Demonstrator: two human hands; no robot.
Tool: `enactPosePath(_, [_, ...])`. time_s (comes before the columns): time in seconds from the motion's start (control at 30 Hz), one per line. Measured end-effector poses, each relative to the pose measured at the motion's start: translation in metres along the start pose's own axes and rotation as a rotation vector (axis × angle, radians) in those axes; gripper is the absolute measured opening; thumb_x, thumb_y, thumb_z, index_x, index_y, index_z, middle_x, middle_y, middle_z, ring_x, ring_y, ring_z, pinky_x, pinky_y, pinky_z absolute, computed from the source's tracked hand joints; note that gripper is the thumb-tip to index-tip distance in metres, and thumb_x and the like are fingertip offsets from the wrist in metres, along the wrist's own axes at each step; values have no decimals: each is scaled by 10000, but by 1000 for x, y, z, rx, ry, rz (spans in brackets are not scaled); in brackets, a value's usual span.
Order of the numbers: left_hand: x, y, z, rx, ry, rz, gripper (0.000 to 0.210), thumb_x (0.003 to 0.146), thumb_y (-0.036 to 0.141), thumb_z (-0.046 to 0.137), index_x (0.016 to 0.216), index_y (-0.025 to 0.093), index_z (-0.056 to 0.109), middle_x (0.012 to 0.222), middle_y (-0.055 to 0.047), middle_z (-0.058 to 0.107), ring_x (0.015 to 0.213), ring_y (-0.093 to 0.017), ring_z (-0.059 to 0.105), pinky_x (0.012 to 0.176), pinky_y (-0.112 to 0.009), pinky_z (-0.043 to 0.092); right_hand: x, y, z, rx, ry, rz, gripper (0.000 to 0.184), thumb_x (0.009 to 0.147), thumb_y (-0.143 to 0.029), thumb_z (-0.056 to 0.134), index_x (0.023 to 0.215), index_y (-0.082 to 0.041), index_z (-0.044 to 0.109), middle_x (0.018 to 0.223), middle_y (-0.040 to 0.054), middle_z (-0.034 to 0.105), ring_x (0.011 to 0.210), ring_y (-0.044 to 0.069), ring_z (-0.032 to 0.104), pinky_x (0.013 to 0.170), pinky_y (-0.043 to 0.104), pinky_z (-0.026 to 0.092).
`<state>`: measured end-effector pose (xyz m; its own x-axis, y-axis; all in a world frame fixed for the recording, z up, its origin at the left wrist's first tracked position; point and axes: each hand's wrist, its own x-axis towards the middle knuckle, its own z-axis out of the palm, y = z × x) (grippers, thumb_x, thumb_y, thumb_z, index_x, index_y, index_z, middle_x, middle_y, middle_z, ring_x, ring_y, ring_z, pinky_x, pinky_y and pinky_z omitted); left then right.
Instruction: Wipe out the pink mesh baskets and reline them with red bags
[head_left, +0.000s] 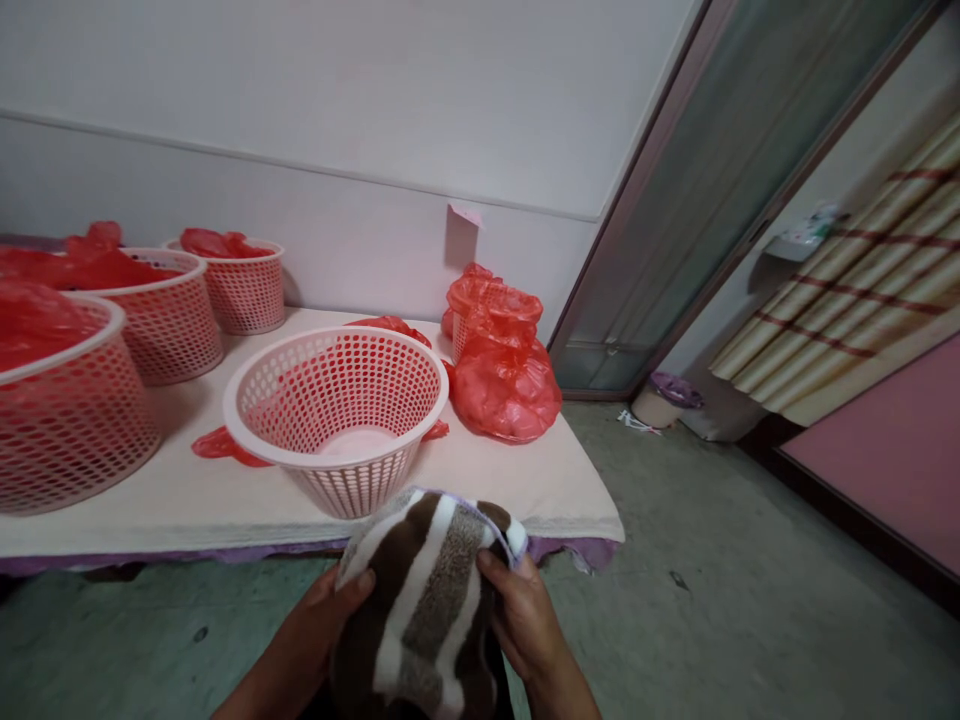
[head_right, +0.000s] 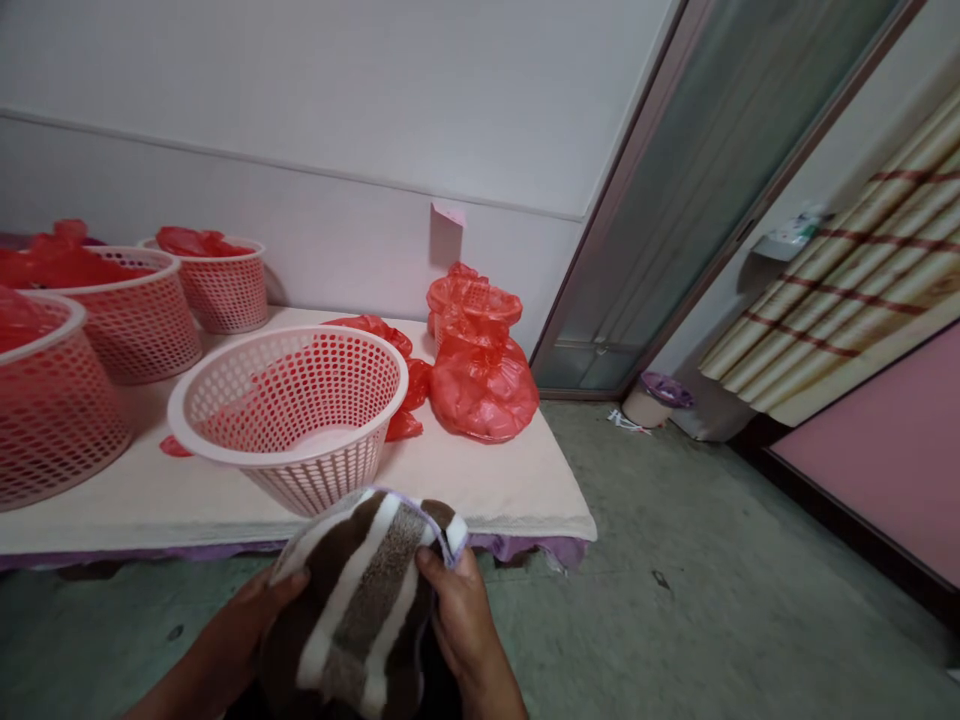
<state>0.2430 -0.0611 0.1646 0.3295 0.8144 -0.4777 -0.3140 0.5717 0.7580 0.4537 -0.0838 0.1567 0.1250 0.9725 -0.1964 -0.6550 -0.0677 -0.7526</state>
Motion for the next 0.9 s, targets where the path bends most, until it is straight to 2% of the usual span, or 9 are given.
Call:
enactPosePath(0.1, [2,0,0,129,-150,58,592,643,392,823,1176,185,669,1083,-99,747,993,-309,692,897,-405,525,3,-10,4,-57,47,-42,535,683,-368,826,1174,-246,652,1091,28,730,1085,248,639,1029,406,417])
enactPosePath(0.27, [0,1,3,187,-76,106,566,617,425,826,1117,202,686,997,-74,767,897,-290,707,829,-392,533,8,-28,10,-267,74,-175,502,739,-510,752,1141,-214,699,1107,64,727,1086,260,634,1007,385,437])
enactPosePath(0.37, [-2,3,4,152,-104,111,535,630,425,812,1105,214,688,998,-61,767,905,-294,704,837,-406,532,7,-32,11,-406,99,-208,486,735,-540,741,1080,-197,731,1054,75,742,1054,277,643,972,383,467])
enactPosePath(0.43, [-5,7,6,136,-70,132,522,621,429,814,1085,219,699,1026,-56,762,980,-304,687,890,-412,518,6,-32,9,-385,104,-153,464,734,-534,744,1062,-206,737,1040,71,747,1068,277,639,989,391,458])
enactPosePath(0.57, [-15,18,13,93,94,130,574,550,488,828,1046,223,711,1079,-58,751,1094,-320,640,968,-403,480,6,-29,2,-75,28,65,482,723,-610,708,1009,-225,745,1106,86,729,1148,298,611,1041,461,414])
enactPosePath(0.7, [-13,18,14,27,159,121,610,576,487,800,1109,212,684,1101,-74,743,1083,-322,647,995,-430,457,1,-9,-6,10,-44,101,609,714,-733,614,1053,-242,735,1132,111,719,1231,323,558,1069,504,372])
enactPosePath(0.83, [2,5,7,101,118,158,525,660,450,763,1112,193,686,1119,-95,734,1122,-328,628,1005,-441,449,-9,19,-7,-16,-60,160,615,602,-544,818,1115,-226,701,1088,117,733,1179,354,596,1042,505,399])
enactPosePath(0.9, [7,2,6,110,35,161,516,656,444,773,1099,192,691,1140,-102,725,1152,-340,609,1003,-443,452,-12,21,-4,-40,-39,165,631,548,-446,875,1100,-199,694,1051,121,742,1143,360,619,1029,506,413])
